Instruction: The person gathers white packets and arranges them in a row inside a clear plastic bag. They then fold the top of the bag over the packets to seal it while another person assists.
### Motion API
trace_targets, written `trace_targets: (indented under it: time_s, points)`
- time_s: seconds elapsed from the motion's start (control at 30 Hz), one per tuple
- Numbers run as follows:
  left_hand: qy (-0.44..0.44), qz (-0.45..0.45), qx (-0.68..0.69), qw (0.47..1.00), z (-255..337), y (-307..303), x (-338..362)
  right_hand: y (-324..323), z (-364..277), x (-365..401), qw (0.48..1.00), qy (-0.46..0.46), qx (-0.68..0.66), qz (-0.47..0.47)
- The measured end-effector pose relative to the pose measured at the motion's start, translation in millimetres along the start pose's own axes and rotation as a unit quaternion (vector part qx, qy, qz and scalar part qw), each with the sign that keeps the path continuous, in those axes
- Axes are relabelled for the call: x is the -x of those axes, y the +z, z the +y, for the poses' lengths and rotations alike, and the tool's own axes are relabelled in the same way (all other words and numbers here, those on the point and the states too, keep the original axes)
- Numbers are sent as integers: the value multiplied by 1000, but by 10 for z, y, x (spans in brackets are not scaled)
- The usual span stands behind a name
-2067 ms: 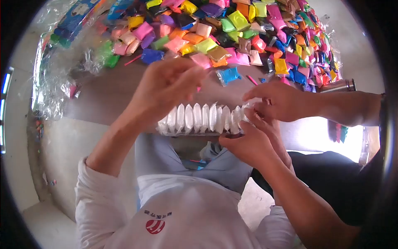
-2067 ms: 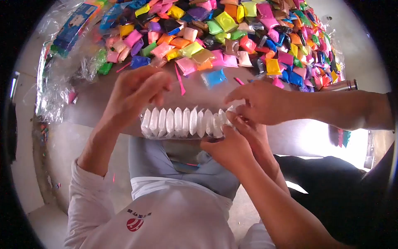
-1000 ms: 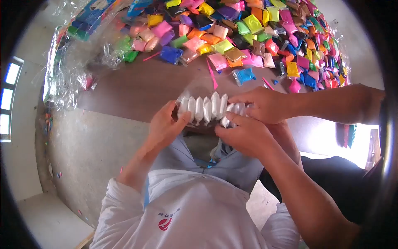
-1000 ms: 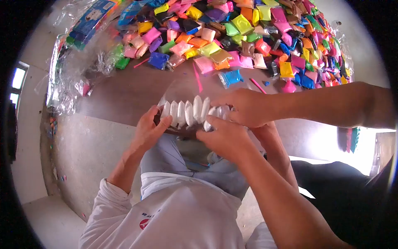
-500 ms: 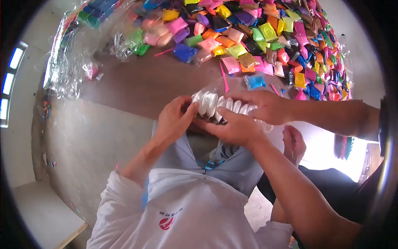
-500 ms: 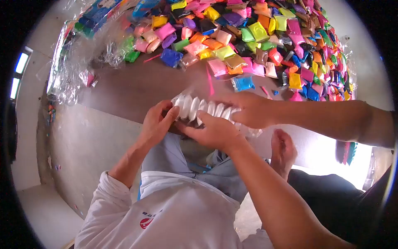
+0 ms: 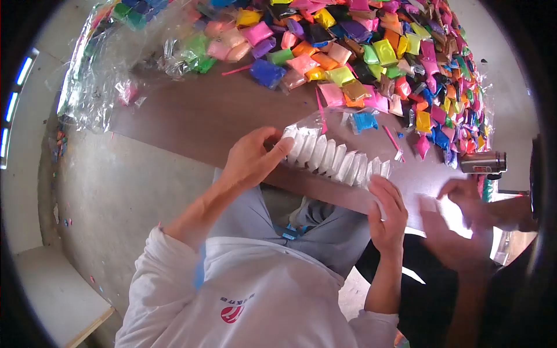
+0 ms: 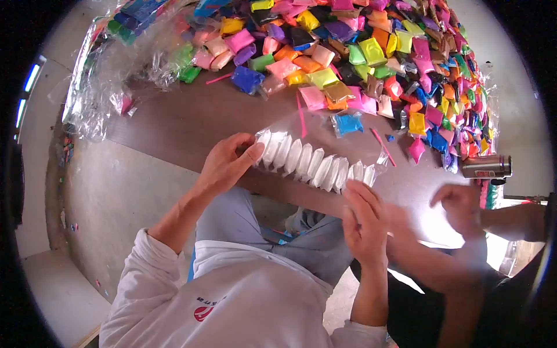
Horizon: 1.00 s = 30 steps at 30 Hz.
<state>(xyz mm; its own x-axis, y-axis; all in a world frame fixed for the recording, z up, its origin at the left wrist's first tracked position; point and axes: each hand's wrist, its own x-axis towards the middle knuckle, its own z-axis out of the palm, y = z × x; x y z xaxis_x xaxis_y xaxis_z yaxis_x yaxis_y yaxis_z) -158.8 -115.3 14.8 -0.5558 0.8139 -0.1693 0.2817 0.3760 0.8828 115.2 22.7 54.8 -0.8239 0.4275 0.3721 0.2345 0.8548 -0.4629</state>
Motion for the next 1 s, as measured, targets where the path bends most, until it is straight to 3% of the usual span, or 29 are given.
trace_targets:
  time_s: [0.1,0.2,0.43,0.53,0.73,0.83,0.9,1.0]
  points:
    - [14,1,-28,999,56,13,-29,68,-126,-337,995,-60,51,-65]
    - [12,0,-9,1000,-13,47,-55,199,-216,-632,990,-41,87,-101]
    - [-2,-1,-20,1000,0,59,-95,491,14,-621,983,-88,103,-127]
    - [11,-19,-28,999,-4,68,-136,464,-51,-649,990,-48,66,-112]
    - [33,-1,9,999,24,85,-154,595,-220,-772,991,-59,73,-99]
    - [12,-8,-21,1000,93,41,-171,702,-172,-766,994,-64,62,-61]
    - [6,6,30,1000,91,60,-199,640,-169,-730,995,-67,58,-38]
    - [36,15,-18,999,151,55,-240,476,-156,-573,997,-77,5,14]
